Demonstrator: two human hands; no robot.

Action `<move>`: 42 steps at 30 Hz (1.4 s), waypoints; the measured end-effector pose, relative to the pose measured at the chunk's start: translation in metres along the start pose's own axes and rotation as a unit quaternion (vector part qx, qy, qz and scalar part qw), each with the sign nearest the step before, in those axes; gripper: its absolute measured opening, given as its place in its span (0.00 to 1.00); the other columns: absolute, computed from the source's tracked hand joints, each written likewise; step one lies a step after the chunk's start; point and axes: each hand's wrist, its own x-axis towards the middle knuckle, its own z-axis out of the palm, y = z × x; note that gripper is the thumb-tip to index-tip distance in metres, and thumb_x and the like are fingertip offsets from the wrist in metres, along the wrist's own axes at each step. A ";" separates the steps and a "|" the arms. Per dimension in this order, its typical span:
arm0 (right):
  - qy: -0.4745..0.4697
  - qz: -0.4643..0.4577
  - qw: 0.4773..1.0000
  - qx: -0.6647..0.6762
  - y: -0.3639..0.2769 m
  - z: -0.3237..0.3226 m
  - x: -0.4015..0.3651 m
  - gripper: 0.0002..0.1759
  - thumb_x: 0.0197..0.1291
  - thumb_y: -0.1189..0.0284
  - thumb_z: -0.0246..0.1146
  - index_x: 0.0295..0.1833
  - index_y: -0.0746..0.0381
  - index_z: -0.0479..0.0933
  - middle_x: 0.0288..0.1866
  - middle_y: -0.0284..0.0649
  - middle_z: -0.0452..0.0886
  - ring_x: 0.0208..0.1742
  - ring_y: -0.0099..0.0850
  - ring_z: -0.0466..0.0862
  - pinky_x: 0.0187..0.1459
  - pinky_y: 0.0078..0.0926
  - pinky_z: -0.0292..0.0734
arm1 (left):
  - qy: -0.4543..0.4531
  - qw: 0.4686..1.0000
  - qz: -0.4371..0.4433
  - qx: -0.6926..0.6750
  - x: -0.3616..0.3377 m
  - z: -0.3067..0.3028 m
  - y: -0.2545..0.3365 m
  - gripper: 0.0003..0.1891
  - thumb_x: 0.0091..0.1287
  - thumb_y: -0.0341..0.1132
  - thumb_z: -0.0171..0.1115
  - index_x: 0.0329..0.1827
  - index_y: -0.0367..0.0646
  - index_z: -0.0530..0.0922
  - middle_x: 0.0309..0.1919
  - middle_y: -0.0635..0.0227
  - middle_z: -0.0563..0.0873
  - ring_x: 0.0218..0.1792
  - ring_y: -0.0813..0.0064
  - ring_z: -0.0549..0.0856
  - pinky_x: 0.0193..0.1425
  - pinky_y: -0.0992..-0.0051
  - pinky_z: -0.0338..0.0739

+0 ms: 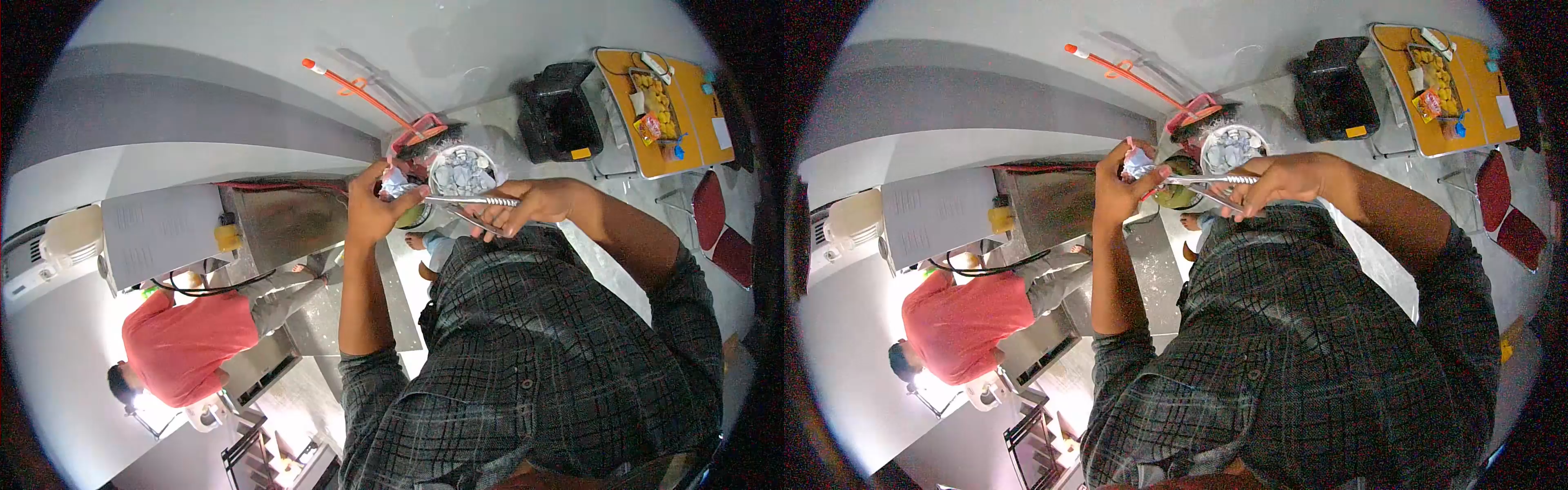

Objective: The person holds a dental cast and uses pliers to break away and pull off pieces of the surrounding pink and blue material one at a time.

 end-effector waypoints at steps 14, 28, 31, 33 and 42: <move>0.105 -0.002 0.977 -0.184 -0.005 0.024 0.009 0.28 0.48 0.77 0.70 0.58 0.69 0.75 0.44 0.35 0.79 0.45 0.23 0.78 0.46 0.23 0.76 | -0.024 0.993 0.045 0.102 -0.002 -0.016 0.011 0.16 0.52 0.35 0.80 0.37 0.38 0.80 0.32 0.68 0.85 0.34 0.80 0.80 0.40 0.75 0.77; 0.231 0.093 0.874 -0.418 -0.033 0.029 0.004 0.21 0.47 0.60 0.77 0.28 0.63 0.75 0.22 0.35 0.76 0.25 0.27 0.75 0.30 0.33 0.70 | -0.014 0.999 0.037 -0.002 0.032 0.000 -0.010 0.16 0.58 0.42 0.76 0.39 0.38 0.85 0.32 0.66 0.87 0.29 0.76 0.81 0.36 0.73 0.76; 0.240 0.060 0.872 -0.423 -0.031 0.022 0.001 0.22 0.52 0.59 0.75 0.26 0.65 0.75 0.23 0.40 0.79 0.26 0.36 0.79 0.32 0.36 0.72 | -0.010 0.988 0.055 -0.143 0.043 0.008 -0.025 0.24 0.70 0.54 0.63 0.44 0.36 0.83 0.34 0.66 0.87 0.28 0.74 0.82 0.34 0.73 0.77; 0.327 0.015 0.837 -0.439 -0.023 0.018 0.001 0.19 0.58 0.61 0.71 0.31 0.67 0.78 0.27 0.50 0.82 0.30 0.49 0.83 0.37 0.43 0.74 | -0.008 0.974 -0.046 -0.221 0.039 0.015 -0.019 0.29 0.73 0.59 0.54 0.47 0.36 0.82 0.35 0.66 0.87 0.29 0.74 0.83 0.34 0.75 0.76; 0.462 -0.028 0.682 -0.566 -0.013 0.000 -0.019 0.13 0.66 0.67 0.61 0.42 0.70 0.77 0.36 0.59 0.82 0.41 0.59 0.82 0.42 0.47 0.77 | 0.082 0.993 -0.073 -0.034 0.057 0.033 -0.038 0.39 0.75 0.69 0.34 0.52 0.41 0.79 0.32 0.68 0.83 0.31 0.77 0.83 0.31 0.75 0.78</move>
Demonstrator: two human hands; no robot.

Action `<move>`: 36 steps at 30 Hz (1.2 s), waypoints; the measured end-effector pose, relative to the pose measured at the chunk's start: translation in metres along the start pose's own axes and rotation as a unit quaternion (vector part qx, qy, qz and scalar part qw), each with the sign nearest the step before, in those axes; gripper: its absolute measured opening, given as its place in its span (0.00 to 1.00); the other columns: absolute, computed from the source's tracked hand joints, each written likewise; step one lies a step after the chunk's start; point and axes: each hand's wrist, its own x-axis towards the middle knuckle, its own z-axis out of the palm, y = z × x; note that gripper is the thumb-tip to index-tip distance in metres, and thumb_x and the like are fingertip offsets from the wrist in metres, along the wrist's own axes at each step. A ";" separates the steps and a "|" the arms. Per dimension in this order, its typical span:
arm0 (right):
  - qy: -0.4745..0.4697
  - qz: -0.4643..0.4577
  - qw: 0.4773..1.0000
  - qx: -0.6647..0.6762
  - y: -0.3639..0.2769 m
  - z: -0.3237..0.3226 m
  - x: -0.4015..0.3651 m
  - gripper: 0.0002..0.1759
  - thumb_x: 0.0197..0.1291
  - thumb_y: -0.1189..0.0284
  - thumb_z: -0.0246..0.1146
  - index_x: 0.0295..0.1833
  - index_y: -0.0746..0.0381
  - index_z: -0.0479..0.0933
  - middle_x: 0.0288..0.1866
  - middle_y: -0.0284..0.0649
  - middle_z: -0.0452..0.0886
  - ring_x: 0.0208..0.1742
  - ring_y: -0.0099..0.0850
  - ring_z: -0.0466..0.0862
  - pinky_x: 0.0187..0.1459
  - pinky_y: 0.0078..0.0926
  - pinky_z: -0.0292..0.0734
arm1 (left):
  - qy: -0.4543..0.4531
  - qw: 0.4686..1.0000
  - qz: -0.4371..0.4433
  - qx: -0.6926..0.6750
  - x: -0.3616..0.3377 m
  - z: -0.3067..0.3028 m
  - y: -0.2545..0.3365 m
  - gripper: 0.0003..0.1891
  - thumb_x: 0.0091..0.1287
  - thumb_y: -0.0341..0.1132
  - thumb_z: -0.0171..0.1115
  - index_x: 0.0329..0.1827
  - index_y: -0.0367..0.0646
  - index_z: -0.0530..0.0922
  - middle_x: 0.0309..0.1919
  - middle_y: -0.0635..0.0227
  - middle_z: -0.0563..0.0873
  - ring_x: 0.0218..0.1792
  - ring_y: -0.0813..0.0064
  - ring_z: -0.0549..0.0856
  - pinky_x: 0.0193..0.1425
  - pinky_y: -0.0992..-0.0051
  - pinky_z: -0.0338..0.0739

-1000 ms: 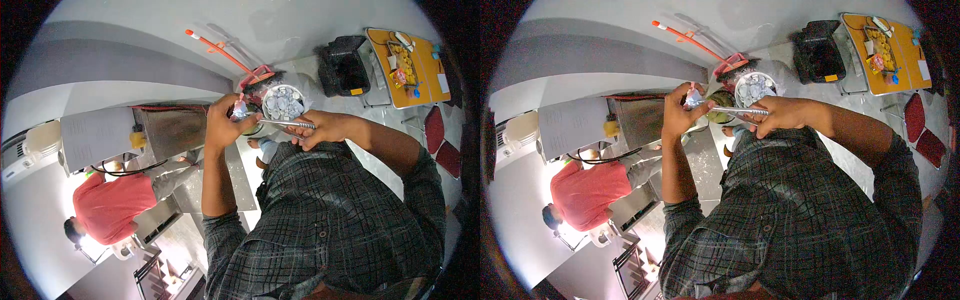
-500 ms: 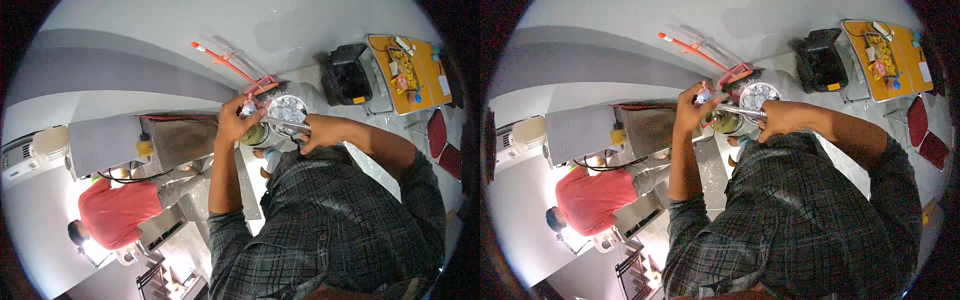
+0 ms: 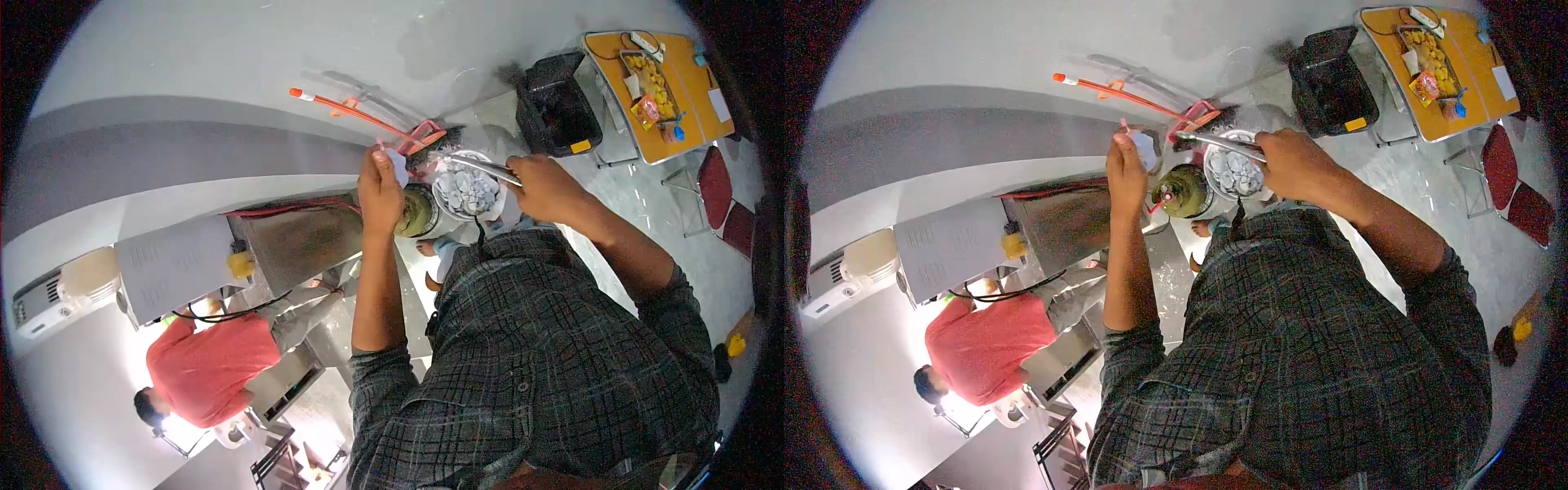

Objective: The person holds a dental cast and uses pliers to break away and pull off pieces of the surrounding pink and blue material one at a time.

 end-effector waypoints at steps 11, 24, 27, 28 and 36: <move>-0.267 -0.070 0.841 0.464 -0.042 -0.021 -0.013 0.21 0.72 0.69 0.59 0.66 0.66 0.72 0.52 0.37 0.82 0.54 0.25 0.76 0.59 0.26 0.71 | 0.026 0.857 -0.033 -0.514 -0.006 0.009 0.037 0.35 0.77 0.64 0.40 0.59 0.37 0.75 0.46 0.57 0.84 0.48 0.63 0.84 0.48 0.56 0.84; -0.361 -0.010 0.826 0.433 -0.055 -0.029 -0.005 0.20 0.69 0.63 0.60 0.62 0.60 0.78 0.45 0.29 0.82 0.44 0.20 0.73 0.46 0.21 0.68 | -0.023 0.973 0.210 -0.096 -0.013 -0.014 0.047 0.50 0.63 0.80 0.42 0.51 0.33 0.81 0.45 0.60 0.82 0.43 0.71 0.81 0.47 0.72 0.77; -0.366 0.025 0.828 0.425 -0.057 -0.030 -0.001 0.20 0.67 0.64 0.61 0.61 0.60 0.79 0.44 0.30 0.82 0.43 0.20 0.74 0.43 0.22 0.69 | -0.020 0.971 0.236 -0.029 -0.013 -0.014 0.053 0.49 0.65 0.79 0.40 0.49 0.32 0.82 0.44 0.60 0.83 0.42 0.71 0.80 0.47 0.72 0.73; -0.369 0.045 0.811 0.452 -0.057 -0.027 0.001 0.20 0.66 0.64 0.61 0.61 0.60 0.79 0.44 0.30 0.82 0.43 0.21 0.74 0.41 0.23 0.70 | -0.017 0.971 0.239 -0.025 -0.013 -0.013 0.053 0.48 0.67 0.77 0.39 0.48 0.32 0.82 0.43 0.60 0.83 0.42 0.70 0.80 0.48 0.72 0.72; -0.346 0.111 0.788 0.497 -0.061 0.014 0.008 0.21 0.62 0.73 0.64 0.61 0.59 0.75 0.40 0.32 0.76 0.30 0.22 0.73 0.31 0.26 0.73 | 0.092 0.949 0.297 0.062 0.000 -0.005 0.042 0.29 0.74 0.54 0.42 0.44 0.33 0.80 0.40 0.54 0.82 0.40 0.62 0.80 0.46 0.68 0.74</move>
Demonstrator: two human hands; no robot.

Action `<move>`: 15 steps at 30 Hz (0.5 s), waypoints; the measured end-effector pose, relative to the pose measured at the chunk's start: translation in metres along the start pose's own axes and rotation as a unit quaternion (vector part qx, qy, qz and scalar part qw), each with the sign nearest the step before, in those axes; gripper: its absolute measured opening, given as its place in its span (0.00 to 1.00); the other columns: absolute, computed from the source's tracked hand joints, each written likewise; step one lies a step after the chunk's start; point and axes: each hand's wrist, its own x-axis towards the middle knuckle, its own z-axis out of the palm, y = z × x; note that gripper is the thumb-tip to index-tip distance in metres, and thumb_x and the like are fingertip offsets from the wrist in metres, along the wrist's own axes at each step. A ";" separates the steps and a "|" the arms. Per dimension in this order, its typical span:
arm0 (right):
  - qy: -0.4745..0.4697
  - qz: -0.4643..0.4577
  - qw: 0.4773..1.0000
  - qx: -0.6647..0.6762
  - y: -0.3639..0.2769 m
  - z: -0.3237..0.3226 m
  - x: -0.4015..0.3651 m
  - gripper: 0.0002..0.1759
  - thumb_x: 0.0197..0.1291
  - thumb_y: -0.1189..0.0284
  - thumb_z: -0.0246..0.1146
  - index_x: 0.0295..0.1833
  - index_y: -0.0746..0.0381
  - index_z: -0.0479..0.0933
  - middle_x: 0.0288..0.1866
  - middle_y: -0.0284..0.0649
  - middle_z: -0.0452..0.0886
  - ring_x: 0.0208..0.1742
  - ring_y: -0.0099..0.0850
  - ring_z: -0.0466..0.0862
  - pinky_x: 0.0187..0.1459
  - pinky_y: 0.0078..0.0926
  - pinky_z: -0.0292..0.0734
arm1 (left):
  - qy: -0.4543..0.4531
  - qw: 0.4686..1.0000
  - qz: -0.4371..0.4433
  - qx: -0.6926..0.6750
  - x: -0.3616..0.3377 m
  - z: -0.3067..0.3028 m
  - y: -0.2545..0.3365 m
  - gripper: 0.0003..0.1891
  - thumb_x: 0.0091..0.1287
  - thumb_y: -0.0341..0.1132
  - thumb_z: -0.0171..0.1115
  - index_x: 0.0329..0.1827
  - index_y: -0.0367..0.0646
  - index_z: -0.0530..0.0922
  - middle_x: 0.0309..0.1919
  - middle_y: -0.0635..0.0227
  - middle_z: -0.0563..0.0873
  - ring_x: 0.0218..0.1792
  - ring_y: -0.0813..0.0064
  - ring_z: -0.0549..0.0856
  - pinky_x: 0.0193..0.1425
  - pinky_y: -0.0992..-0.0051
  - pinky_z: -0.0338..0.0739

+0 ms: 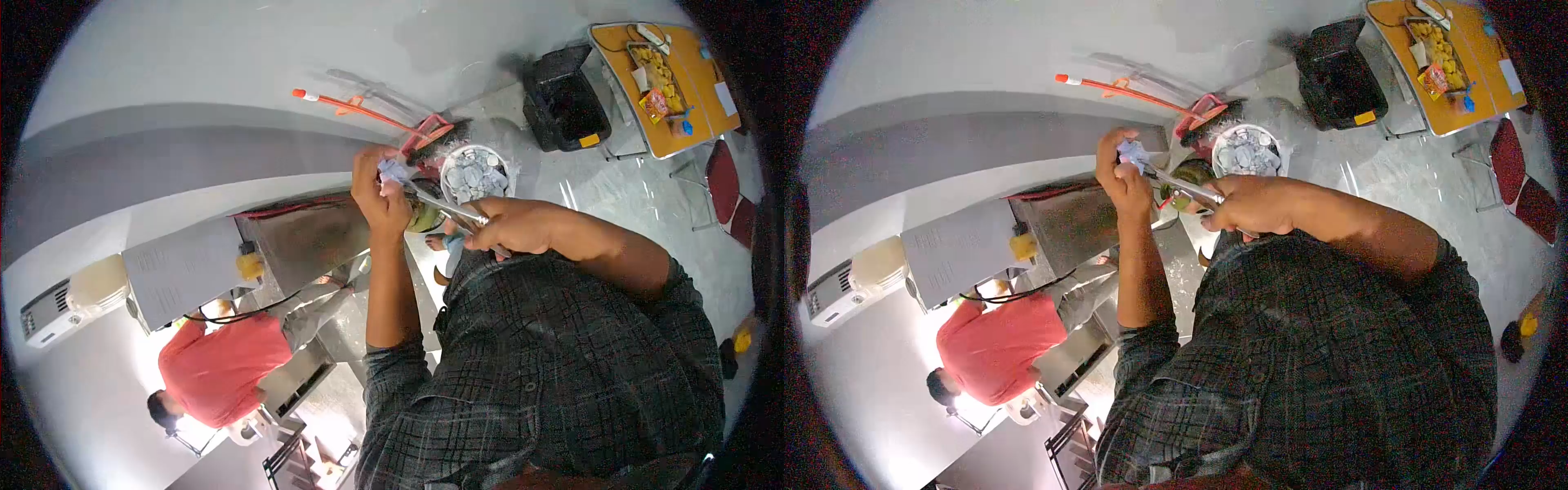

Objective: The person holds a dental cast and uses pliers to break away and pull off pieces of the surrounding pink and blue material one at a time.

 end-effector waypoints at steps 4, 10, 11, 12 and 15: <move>-0.002 -0.036 0.998 -0.057 0.003 0.004 -0.001 0.20 0.55 0.77 0.70 0.53 0.64 0.76 0.35 0.31 0.74 0.30 0.22 0.73 0.33 0.26 0.72 | 0.016 0.999 0.028 0.014 0.000 0.003 0.000 0.21 0.66 0.43 0.47 0.44 0.32 0.80 0.40 0.51 0.81 0.40 0.58 0.80 0.48 0.66 0.74; 0.065 -0.033 0.980 -0.186 0.002 0.008 -0.008 0.16 0.51 0.70 0.75 0.43 0.66 0.81 0.31 0.37 0.81 0.33 0.26 0.80 0.38 0.29 0.74 | 0.021 0.997 0.068 0.017 -0.002 0.008 -0.015 0.30 0.72 0.58 0.49 0.43 0.33 0.80 0.41 0.50 0.82 0.41 0.55 0.82 0.45 0.61 0.76; 0.084 -0.051 0.975 -0.201 0.001 0.008 -0.009 0.15 0.51 0.69 0.74 0.41 0.66 0.81 0.32 0.41 0.85 0.33 0.28 0.83 0.40 0.33 0.77 | 0.019 0.997 0.072 0.014 -0.003 0.010 -0.016 0.30 0.72 0.58 0.49 0.43 0.33 0.80 0.41 0.50 0.82 0.41 0.55 0.82 0.45 0.61 0.76; 0.087 -0.055 0.974 -0.202 0.001 0.006 -0.008 0.15 0.51 0.69 0.74 0.41 0.66 0.81 0.32 0.41 0.85 0.33 0.28 0.83 0.40 0.33 0.77 | 0.036 0.999 0.040 -0.006 -0.003 0.010 -0.018 0.34 0.73 0.63 0.45 0.43 0.34 0.79 0.40 0.52 0.82 0.41 0.56 0.82 0.46 0.61 0.77; 0.097 -0.087 0.974 -0.186 0.007 0.001 -0.007 0.15 0.56 0.66 0.71 0.43 0.66 0.82 0.32 0.43 0.87 0.35 0.31 0.85 0.41 0.35 0.78 | 0.087 0.978 -0.080 -0.170 -0.011 0.017 -0.021 0.42 0.71 0.72 0.38 0.42 0.35 0.79 0.39 0.55 0.82 0.41 0.60 0.82 0.47 0.63 0.78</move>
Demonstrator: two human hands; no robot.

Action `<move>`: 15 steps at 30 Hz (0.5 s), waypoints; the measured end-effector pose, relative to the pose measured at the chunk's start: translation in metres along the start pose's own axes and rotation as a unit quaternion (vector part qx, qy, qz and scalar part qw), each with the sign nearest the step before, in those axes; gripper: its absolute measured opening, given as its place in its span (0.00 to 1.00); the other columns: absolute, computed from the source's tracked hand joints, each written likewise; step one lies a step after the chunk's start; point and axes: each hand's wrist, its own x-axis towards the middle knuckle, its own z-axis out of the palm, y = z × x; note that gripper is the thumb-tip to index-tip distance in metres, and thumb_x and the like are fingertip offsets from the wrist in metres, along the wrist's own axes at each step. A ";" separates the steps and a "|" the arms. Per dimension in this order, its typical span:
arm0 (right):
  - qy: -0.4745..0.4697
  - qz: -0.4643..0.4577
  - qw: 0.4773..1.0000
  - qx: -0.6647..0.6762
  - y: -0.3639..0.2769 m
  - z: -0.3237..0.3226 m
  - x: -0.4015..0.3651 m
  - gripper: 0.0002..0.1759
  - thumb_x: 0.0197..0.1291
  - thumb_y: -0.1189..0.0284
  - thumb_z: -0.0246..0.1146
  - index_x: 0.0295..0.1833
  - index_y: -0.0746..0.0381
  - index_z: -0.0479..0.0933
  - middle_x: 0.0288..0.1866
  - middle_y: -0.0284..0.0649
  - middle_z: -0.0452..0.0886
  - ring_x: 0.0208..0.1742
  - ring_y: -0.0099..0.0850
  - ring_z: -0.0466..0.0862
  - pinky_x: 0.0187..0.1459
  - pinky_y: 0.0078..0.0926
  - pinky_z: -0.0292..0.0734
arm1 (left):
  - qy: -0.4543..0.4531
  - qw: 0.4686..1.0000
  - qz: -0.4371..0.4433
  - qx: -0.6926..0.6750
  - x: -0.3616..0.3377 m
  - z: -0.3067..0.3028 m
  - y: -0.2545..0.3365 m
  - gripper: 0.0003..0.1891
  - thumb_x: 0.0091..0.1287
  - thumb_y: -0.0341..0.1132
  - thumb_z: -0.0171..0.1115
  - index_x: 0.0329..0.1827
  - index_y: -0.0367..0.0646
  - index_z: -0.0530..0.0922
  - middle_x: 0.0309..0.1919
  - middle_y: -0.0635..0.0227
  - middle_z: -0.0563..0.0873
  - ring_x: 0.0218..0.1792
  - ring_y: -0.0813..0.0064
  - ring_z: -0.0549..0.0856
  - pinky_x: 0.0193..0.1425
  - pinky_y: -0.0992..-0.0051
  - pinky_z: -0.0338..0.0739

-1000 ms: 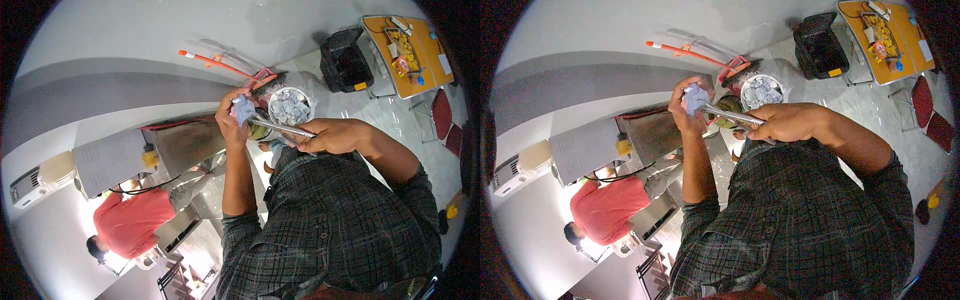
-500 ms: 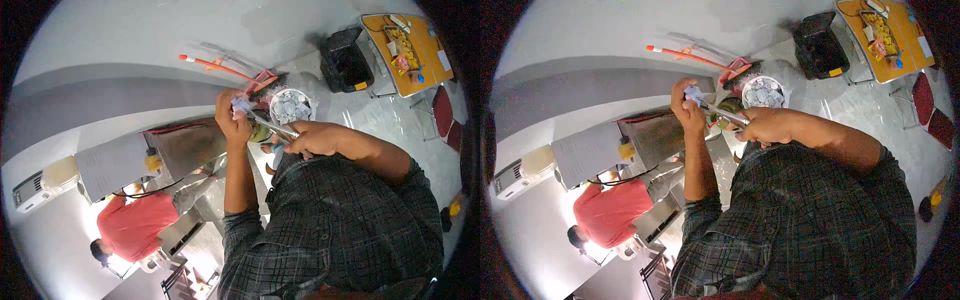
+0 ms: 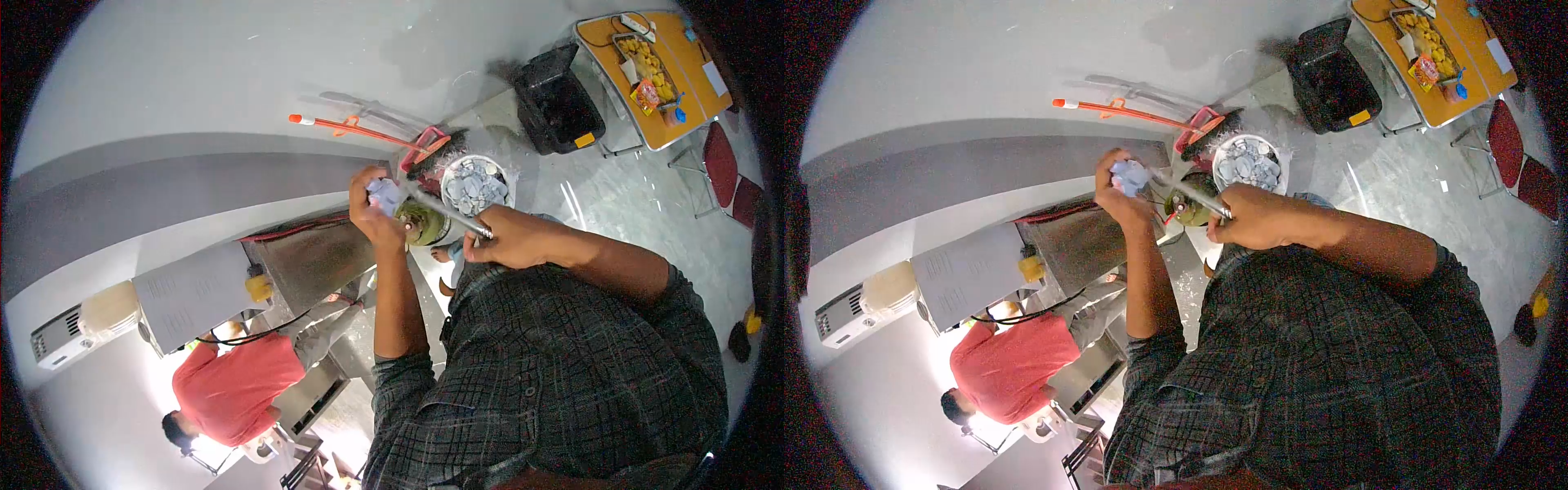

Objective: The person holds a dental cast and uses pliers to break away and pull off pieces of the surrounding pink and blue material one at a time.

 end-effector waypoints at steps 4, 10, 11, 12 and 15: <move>0.074 -0.043 0.996 0.003 -0.009 -0.005 0.000 0.09 0.67 0.72 0.62 0.46 0.67 0.80 0.35 0.40 0.84 0.35 0.30 0.82 0.44 0.34 0.78 | 0.080 0.952 -0.190 -0.226 0.003 0.006 0.012 0.47 0.64 0.80 0.36 0.42 0.39 0.79 0.38 0.60 0.82 0.35 0.62 0.83 0.40 0.60 0.84; 0.042 -0.034 0.997 0.050 -0.023 -0.020 -0.012 0.17 0.73 0.71 0.55 0.63 0.66 0.70 0.38 0.43 0.84 0.42 0.38 0.83 0.48 0.39 0.77 | 0.052 0.851 -0.342 -0.395 0.000 0.007 0.035 0.48 0.62 0.82 0.39 0.43 0.37 0.80 0.34 0.59 0.83 0.31 0.61 0.85 0.36 0.57 0.85; 0.054 -0.083 0.995 -0.025 -0.025 -0.025 -0.016 0.18 0.73 0.71 0.55 0.63 0.67 0.69 0.40 0.43 0.84 0.43 0.38 0.83 0.49 0.39 0.77 | 0.057 0.851 -0.341 -0.394 0.000 0.007 0.037 0.48 0.62 0.82 0.39 0.43 0.37 0.80 0.34 0.59 0.83 0.31 0.61 0.85 0.36 0.57 0.85; 0.066 -0.131 0.984 -0.099 -0.027 -0.028 -0.019 0.19 0.73 0.71 0.55 0.64 0.68 0.69 0.43 0.43 0.84 0.44 0.37 0.83 0.50 0.39 0.77 | 0.051 0.853 -0.341 -0.392 0.001 0.006 0.039 0.49 0.61 0.82 0.39 0.44 0.37 0.80 0.35 0.58 0.84 0.32 0.60 0.85 0.36 0.57 0.85; -0.026 -0.121 0.992 -0.023 -0.025 -0.028 -0.024 0.17 0.73 0.69 0.56 0.61 0.68 0.69 0.44 0.41 0.80 0.47 0.31 0.78 0.52 0.35 0.74 | 0.052 0.880 -0.314 -0.352 0.001 0.007 0.033 0.50 0.61 0.83 0.38 0.46 0.36 0.80 0.36 0.57 0.84 0.32 0.60 0.85 0.36 0.58 0.85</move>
